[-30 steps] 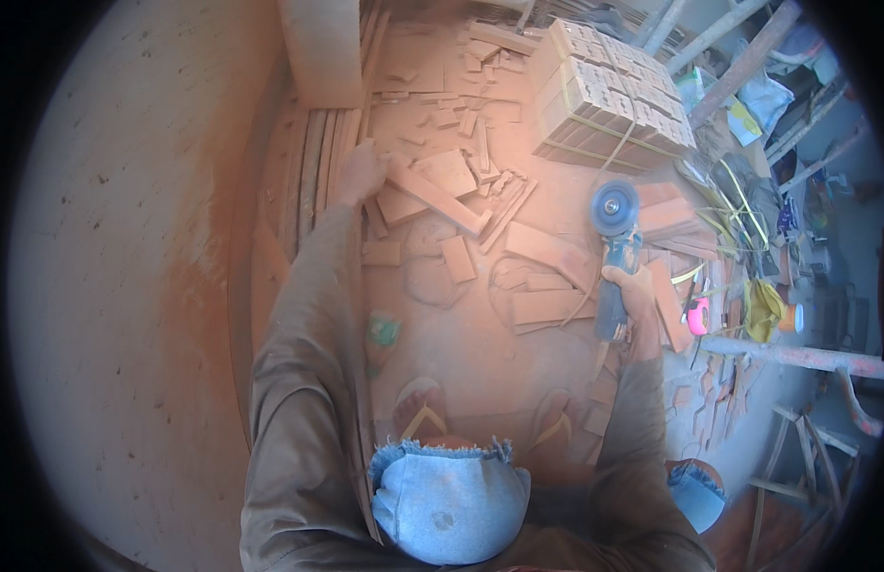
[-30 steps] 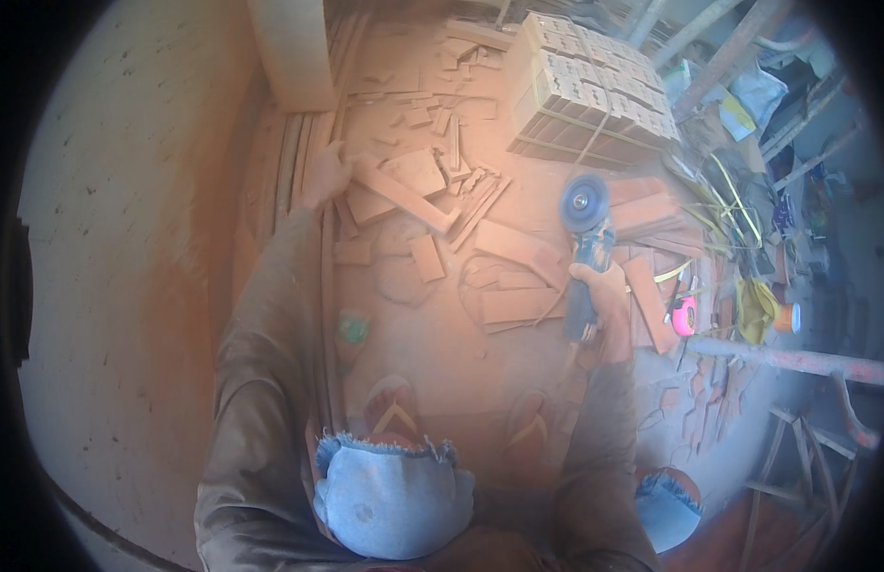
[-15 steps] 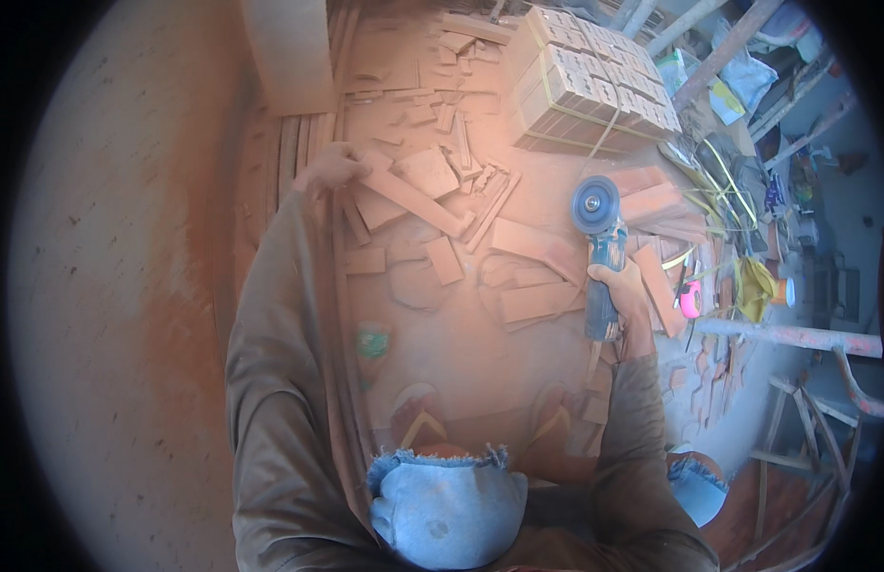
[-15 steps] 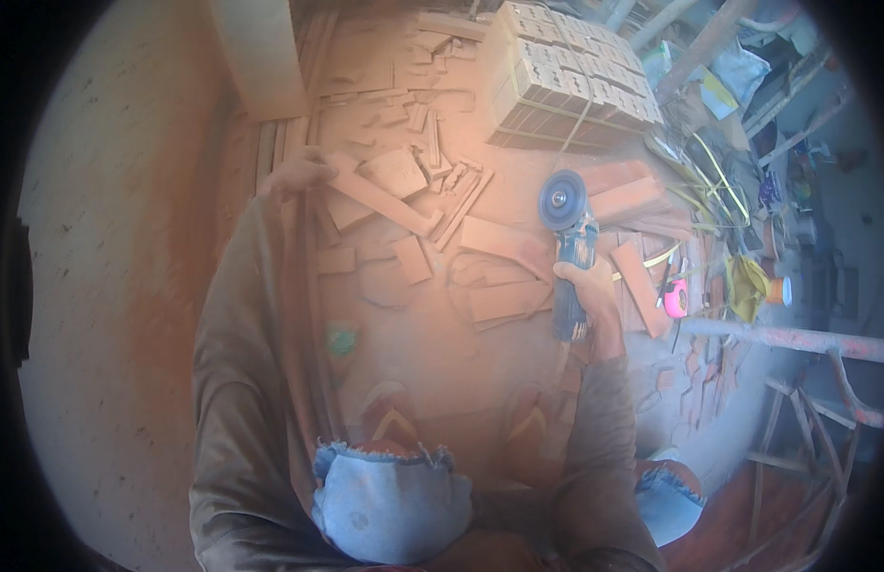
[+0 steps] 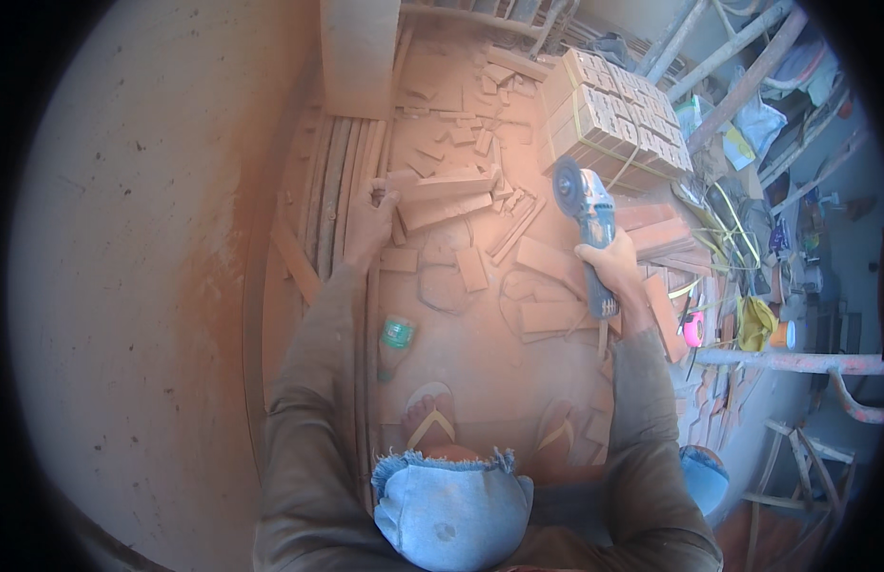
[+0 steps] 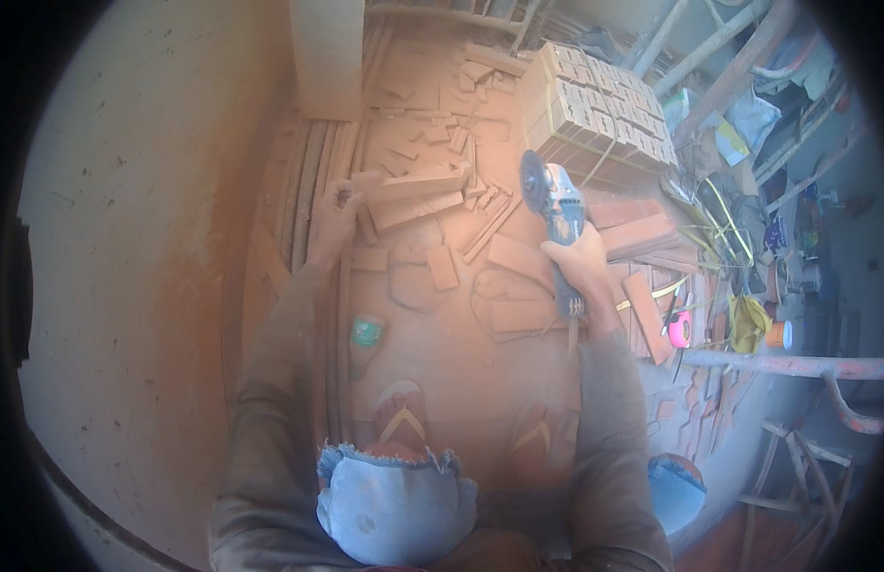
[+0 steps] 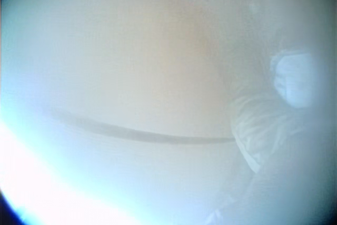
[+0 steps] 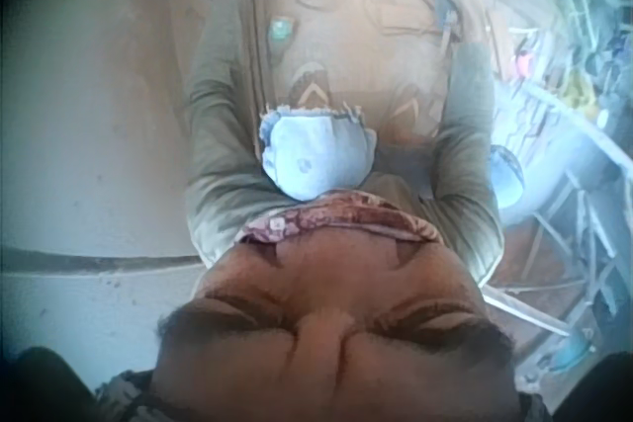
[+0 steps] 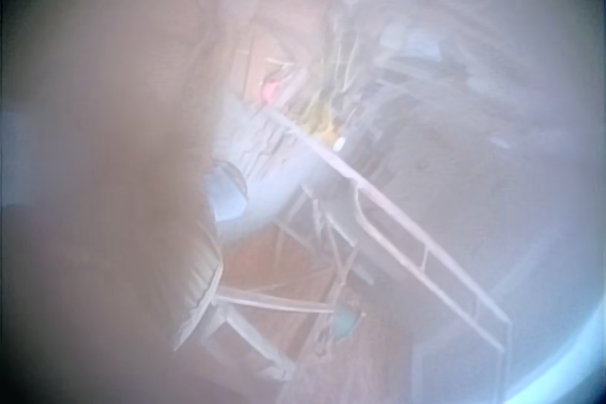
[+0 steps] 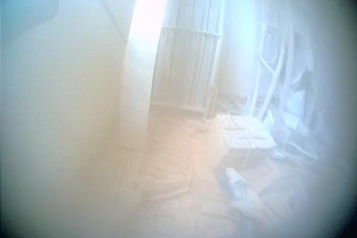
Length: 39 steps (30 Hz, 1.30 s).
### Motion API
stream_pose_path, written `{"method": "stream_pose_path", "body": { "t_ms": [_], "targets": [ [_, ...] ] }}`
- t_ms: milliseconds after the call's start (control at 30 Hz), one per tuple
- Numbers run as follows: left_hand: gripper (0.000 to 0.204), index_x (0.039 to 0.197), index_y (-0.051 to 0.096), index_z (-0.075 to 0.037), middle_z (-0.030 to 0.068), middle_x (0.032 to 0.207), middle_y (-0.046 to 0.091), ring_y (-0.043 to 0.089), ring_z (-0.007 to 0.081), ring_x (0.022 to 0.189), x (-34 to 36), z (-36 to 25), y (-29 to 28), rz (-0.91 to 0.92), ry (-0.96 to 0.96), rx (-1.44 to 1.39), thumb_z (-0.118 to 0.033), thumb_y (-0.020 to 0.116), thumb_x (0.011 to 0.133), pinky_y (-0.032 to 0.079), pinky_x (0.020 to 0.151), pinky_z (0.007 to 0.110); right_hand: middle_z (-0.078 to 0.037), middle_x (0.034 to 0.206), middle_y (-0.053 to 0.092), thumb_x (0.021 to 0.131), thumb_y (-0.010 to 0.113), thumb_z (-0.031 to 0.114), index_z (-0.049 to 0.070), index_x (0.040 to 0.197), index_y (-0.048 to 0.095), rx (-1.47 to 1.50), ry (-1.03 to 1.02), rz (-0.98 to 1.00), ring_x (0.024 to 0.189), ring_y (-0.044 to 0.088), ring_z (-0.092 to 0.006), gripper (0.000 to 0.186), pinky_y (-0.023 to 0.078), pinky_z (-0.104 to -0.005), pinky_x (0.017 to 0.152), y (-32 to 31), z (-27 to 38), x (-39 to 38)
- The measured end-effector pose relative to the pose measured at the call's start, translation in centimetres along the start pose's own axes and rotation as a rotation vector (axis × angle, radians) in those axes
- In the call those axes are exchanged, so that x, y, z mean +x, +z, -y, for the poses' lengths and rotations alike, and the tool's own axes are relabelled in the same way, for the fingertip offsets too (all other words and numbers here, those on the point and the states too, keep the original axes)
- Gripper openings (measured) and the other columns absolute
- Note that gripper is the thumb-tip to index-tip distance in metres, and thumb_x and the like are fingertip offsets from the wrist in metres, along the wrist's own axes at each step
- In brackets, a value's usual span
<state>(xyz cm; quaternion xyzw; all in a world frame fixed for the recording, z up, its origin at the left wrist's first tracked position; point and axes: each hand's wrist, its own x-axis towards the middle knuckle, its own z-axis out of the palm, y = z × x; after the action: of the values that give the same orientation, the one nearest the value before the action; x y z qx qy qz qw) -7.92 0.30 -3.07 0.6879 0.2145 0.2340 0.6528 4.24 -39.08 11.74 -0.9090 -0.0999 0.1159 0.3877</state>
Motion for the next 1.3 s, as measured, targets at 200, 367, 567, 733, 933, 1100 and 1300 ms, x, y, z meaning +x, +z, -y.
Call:
{"method": "stream_pose_path", "body": {
  "t_ms": [200,367,567,733,933,1100,1300],
  "targets": [
    [0.013,0.107,0.064,0.001,0.0094,0.097,0.071,0.067,0.0155,0.089,-2.7,0.7,1.8,-0.14,0.008,0.124,-0.004,0.067,0.096,0.053,0.078,0.032,-0.025,0.109,0.072,0.074,0.077,0.028,-0.002,0.12,0.059,-0.516,-0.091,-0.068,0.106,0.07,-0.0405,0.058,0.054,-0.0504,0.089,2.2,6.9,2.2],
    [0.022,0.114,0.065,0.005,0.0153,0.096,0.074,0.071,0.0233,0.087,-3.4,2.0,2.1,-0.15,-0.055,0.203,-0.001,0.068,0.093,0.055,0.077,0.036,-0.023,0.115,0.068,0.078,0.077,0.026,0.0,0.128,0.052,-0.706,-0.229,-0.031,0.107,0.069,-0.0407,0.062,0.055,-0.0527,0.089,4.4,9.7,3.8],
    [0.029,0.12,0.067,0.006,0.0203,0.103,0.075,0.074,0.0281,0.095,-3.5,0.2,1.9,-0.129,-0.053,0.248,-0.001,0.069,0.092,0.056,0.082,0.037,-0.02,0.11,0.066,0.087,0.069,0.018,0.001,0.132,0.05,-0.926,-0.621,-0.081,0.099,0.07,-0.0397,0.052,0.056,-0.0522,0.083,7.8,9.7,5.3],
    [0.022,0.113,0.069,0.005,0.0178,0.095,0.075,0.073,0.0257,0.084,-2.9,3.0,1.1,-0.116,-0.052,0.234,-0.001,0.069,0.091,0.055,0.074,0.037,-0.017,0.106,0.067,0.09,0.063,0.013,0.0,0.13,0.052,-1.107,-0.785,-0.122,0.096,0.071,-0.035,0.043,0.057,-0.0495,0.08,10.7,10.2,6.6],
    [0.017,0.106,0.069,0.004,0.015,0.085,0.074,0.072,0.0251,0.079,-3.2,1.2,1.6,-0.101,-0.054,0.213,-0.002,0.071,0.09,0.054,0.071,0.037,-0.013,0.099,0.066,0.09,0.061,0.013,0.002,0.12,0.056,-1.153,-0.932,-0.184,0.09,0.071,-0.0307,0.032,0.056,-0.0464,0.075,11.2,9.8,7.1],
    [0.017,0.106,0.069,0.005,0.0167,0.095,0.074,0.071,0.0256,0.08,-2.7,1.7,1.3,-0.08,-0.062,0.334,-0.002,0.071,0.091,0.053,0.07,0.037,-0.014,0.103,0.066,0.091,0.061,0.014,0.002,0.123,0.054,-1.147,-0.909,-0.155,0.094,0.07,-0.0321,0.035,0.055,-0.0471,0.079,12.0,9.9,7.7],
    [0.018,0.11,0.068,0.004,0.0148,0.097,0.072,0.069,0.0224,0.085,-3.3,0.5,1.4,-0.03,-0.095,0.227,-0.005,0.068,0.094,0.054,0.074,0.035,-0.014,0.104,0.065,0.088,0.064,0.012,0.001,0.129,0.053,-1.155,-0.921,-0.115,0.098,0.069,-0.0335,0.044,0.055,-0.0478,0.083,12.5,10.2,7.7]
  ]
}}
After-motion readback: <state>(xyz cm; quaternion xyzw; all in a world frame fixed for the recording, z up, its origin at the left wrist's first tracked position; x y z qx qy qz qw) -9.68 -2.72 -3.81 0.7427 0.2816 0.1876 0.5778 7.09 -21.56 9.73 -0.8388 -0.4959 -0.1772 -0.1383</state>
